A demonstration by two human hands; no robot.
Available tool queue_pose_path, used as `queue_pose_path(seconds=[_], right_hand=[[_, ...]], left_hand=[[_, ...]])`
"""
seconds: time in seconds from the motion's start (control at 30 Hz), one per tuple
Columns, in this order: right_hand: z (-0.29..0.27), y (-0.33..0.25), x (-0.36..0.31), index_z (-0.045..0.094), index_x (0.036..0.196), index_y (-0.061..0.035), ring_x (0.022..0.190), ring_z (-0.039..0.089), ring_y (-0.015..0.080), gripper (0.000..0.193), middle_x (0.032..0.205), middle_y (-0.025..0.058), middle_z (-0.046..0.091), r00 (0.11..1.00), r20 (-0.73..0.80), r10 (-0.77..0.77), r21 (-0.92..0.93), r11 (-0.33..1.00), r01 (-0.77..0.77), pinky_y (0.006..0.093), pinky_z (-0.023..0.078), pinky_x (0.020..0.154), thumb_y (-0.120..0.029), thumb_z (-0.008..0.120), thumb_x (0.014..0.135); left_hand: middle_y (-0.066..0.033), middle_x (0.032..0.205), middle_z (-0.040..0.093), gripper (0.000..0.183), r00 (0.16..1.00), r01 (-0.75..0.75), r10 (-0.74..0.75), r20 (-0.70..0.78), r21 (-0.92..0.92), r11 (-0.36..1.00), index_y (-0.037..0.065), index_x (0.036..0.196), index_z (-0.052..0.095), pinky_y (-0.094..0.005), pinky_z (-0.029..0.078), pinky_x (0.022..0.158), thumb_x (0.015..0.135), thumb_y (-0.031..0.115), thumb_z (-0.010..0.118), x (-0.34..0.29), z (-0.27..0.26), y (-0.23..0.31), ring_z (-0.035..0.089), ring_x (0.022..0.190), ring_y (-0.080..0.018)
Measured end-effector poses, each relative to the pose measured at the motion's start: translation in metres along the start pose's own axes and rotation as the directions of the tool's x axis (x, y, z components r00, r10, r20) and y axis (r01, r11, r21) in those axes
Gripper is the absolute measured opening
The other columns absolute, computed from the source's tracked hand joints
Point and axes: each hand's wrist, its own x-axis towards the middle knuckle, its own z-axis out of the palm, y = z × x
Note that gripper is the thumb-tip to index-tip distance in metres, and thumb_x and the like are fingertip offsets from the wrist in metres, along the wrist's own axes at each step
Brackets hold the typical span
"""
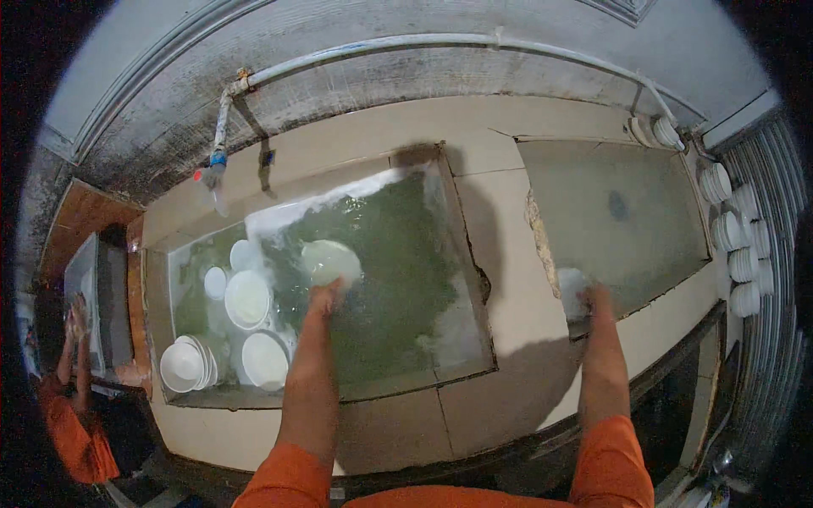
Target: The person washes and rinses bowls in a sink by hand, then stacks the clean bowls onto piles on a counter.
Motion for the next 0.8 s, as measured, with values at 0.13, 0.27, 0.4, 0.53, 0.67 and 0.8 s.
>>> queue_pose_path(seconds=[0.13,0.27,0.4,0.53,0.67,0.8], right_hand=[[-0.080,-0.223,-0.121,0.050,0.127,-0.0071,0.113,0.053,0.0356,0.044,0.123,0.0217,0.054,0.792,-0.610,0.010,0.341,0.906,0.252,0.0470,0.041,0.095,-0.021,0.061,0.087],[-0.088,-0.333,-0.241,0.058,0.106,-0.0015,0.100,0.055,0.0354,0.021,0.102,0.0147,0.059,0.530,-0.718,-0.451,0.327,0.455,0.829,0.0456,0.042,0.088,-0.004,0.051,0.086],[0.020,-0.410,-0.268,0.035,0.139,-0.0057,0.120,0.047,0.0360,0.059,0.130,0.0204,0.048,0.724,-0.346,-0.596,0.381,0.616,0.689,0.0444,0.037,0.101,-0.009,0.058,0.084],[0.029,-0.410,-0.246,0.022,0.145,-0.0078,0.125,0.044,0.0379,0.074,0.137,0.0245,0.041,0.856,-0.093,-0.509,0.761,0.518,0.391,0.0439,0.036,0.104,-0.008,0.061,0.083],[-0.049,-0.432,-0.287,0.042,0.138,-0.0159,0.114,0.054,0.0328,0.062,0.131,0.0173,0.050,0.401,-0.597,-0.694,0.514,0.052,0.856,0.0421,0.045,0.096,0.003,0.056,0.081],[-0.111,-0.344,-0.236,0.048,0.134,-0.0155,0.114,0.052,0.0333,0.068,0.119,0.0140,0.057,0.213,-0.772,-0.598,0.042,0.287,0.957,0.0431,0.043,0.096,0.005,0.057,0.069]], left_hand=[[-0.0156,0.121,0.060,0.054,0.977,0.187,-0.195,0.081,-0.762,0.620,0.000,0.127,0.051,-0.0369,0.038,0.100,0.084,0.032,0.059,-0.003,-0.043,-0.101,0.055,0.113,-0.0309],[-0.0168,0.120,0.059,0.044,0.953,0.193,-0.096,-0.287,0.329,0.925,0.003,0.126,0.051,-0.0419,0.041,0.097,0.085,0.021,0.054,-0.010,0.024,-0.091,0.055,0.112,-0.0312],[-0.0180,0.117,0.060,0.040,0.954,0.258,-0.275,-0.123,-0.139,0.956,0.003,0.121,0.054,-0.0449,0.046,0.090,0.088,0.025,0.049,-0.054,0.054,-0.065,0.056,0.108,-0.0342],[-0.0162,0.119,0.057,0.043,0.927,-0.283,0.129,0.352,0.431,0.857,0.003,0.125,0.051,-0.0453,0.047,0.087,0.094,0.031,0.040,-0.107,0.056,0.065,0.056,0.107,-0.0322],[-0.0151,0.122,0.059,0.039,0.973,0.229,-0.081,0.216,-0.867,0.442,0.008,0.120,0.058,-0.0465,0.044,0.093,0.088,0.029,0.053,-0.131,-0.010,0.107,0.058,0.108,-0.0355],[-0.0123,0.118,0.062,0.035,0.931,-0.185,0.165,0.325,0.030,0.982,0.011,0.122,0.058,-0.0417,0.047,0.090,0.089,0.023,0.054,-0.112,-0.085,0.138,0.060,0.104,-0.0292]])
